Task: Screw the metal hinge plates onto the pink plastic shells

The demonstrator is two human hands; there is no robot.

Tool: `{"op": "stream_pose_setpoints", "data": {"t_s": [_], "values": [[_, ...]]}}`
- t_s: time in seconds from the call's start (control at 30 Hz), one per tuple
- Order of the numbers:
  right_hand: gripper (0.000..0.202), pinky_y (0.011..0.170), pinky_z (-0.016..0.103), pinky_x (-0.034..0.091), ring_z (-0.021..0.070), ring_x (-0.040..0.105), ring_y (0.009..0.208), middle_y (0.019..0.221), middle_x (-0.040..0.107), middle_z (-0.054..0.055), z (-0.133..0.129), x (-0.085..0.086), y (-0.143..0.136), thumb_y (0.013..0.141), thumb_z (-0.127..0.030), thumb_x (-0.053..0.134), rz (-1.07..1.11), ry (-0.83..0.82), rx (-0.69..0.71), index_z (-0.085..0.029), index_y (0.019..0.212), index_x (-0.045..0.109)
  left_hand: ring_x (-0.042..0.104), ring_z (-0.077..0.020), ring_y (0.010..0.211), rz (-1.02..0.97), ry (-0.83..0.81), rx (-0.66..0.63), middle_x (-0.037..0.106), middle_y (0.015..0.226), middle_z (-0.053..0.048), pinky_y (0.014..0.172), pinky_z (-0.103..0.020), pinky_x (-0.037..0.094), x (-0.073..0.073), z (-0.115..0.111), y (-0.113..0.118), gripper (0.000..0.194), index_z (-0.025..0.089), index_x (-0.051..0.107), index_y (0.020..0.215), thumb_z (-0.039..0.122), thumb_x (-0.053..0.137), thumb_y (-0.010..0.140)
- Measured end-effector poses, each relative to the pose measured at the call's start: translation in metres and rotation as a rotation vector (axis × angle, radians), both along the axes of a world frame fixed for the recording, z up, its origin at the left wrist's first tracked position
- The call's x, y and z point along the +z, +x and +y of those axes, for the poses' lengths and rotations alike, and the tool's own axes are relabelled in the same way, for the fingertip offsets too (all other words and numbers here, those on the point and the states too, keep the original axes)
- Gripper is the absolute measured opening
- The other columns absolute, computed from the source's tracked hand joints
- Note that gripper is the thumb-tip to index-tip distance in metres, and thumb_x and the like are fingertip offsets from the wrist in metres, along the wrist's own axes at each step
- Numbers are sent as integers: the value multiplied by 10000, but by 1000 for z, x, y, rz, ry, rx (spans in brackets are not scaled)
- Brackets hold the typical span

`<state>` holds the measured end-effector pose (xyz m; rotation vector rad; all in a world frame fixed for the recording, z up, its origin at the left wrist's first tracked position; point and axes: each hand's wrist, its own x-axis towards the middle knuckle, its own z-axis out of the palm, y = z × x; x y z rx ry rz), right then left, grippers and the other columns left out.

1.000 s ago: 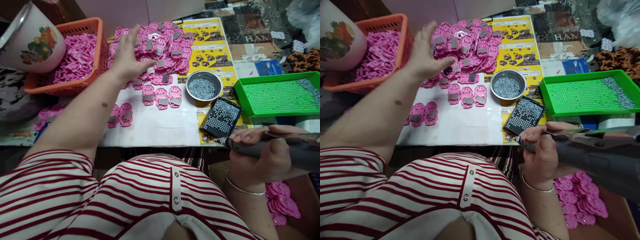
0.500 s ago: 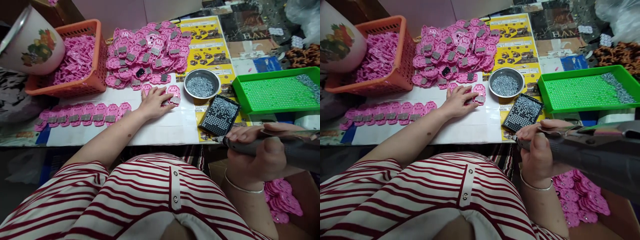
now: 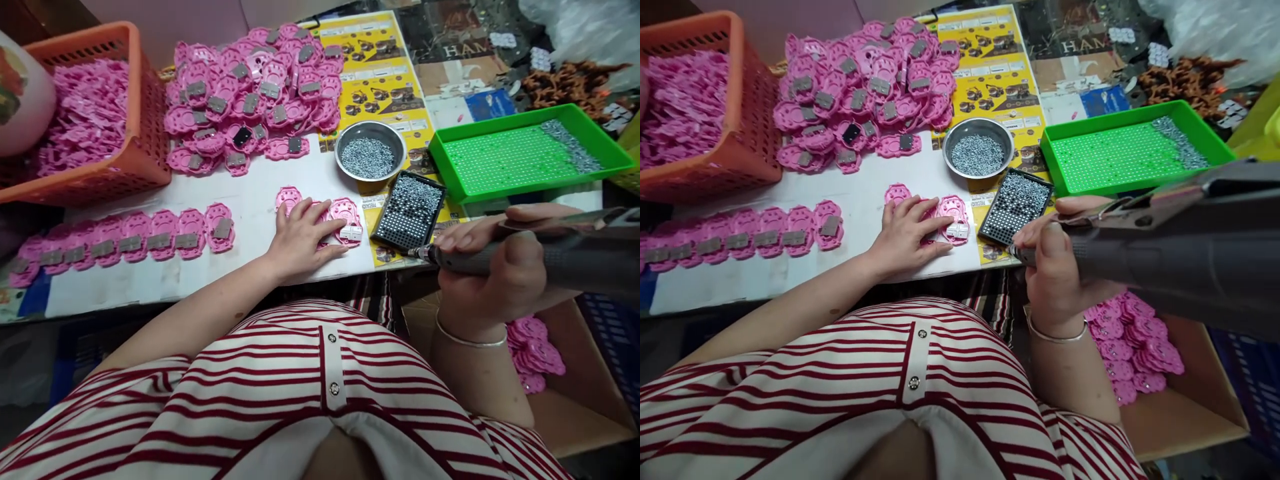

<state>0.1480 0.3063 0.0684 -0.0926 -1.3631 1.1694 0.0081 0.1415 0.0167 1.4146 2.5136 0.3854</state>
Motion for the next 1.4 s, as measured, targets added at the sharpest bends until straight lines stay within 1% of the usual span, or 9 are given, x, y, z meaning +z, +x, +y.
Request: {"op": "stream_pose_setpoints", "data": {"t_s": [0.17,0.4,0.5,0.63,0.77,0.9,1.07,1.27,1.4], "values": [[217,377,262,414,80,434,383,515,450,-93,6,0,-1,784,-383,709,11,-9,-29,-214,901,638,280,-410,1474,102,124,-64,409,1585,-79,1155,-756,-1,0,3,13,563,368,602,1353,625,653,854],[183,391,224,408,62,416,389,537,400,-91,11,-1,-4,830,-414,676,-5,67,-37,-266,937,660,355,-316,1463,185,316,-257,497,1525,39,1244,-645,24,6,44,30,189,375,742,1074,397,626,928],[199,379,233,402,62,378,367,537,425,-91,11,-3,-4,794,-426,713,15,46,24,-274,917,677,372,-313,1454,181,342,-255,534,1488,64,1250,-638,-4,5,52,37,169,337,767,913,377,605,941],[207,403,235,432,71,409,393,547,436,-86,9,-4,-4,803,-434,713,-57,32,70,-288,946,680,402,-307,1434,175,344,-235,565,1457,60,1245,-637,-52,5,46,43,229,305,759,833,383,580,954],[238,425,235,448,73,413,421,586,404,-83,4,-10,-4,828,-486,672,-141,29,68,-320,996,646,412,-292,1431,190,341,-229,570,1453,67,1250,-604,-94,6,38,44,252,313,755,823,373,554,963],[310,466,284,481,100,430,442,621,405,-69,0,-15,-3,815,-623,616,-299,-13,10,-358,974,590,428,-278,1423,218,353,-239,577,1447,72,1256,-559,-122,6,33,44,265,321,757,815,365,546,970],[322,473,297,474,112,422,461,672,446,-46,-4,-16,-5,810,-662,592,-369,-43,4,-382,969,584,428,-292,1420,151,330,-216,583,1441,60,1251,-604,-106,4,29,42,248,338,768,872,379,545,972],[306,447,282,465,97,422,459,697,443,-39,-1,-23,-10,839,-614,587,-312,-7,41,-352,997,584,461,-304,1378,142,374,-222,585,1441,27,1234,-676,38,4,23,40,189,353,754,985,407,575,957],[329,453,260,478,68,433,449,695,433,-57,-1,-24,-11,842,-609,588,-319,-6,46,-331,1018,575,450,-310,1380,151,387,-147,580,1447,-17,1216,-656,155,6,13,34,226,335,719,1100,430,581,949]]}}
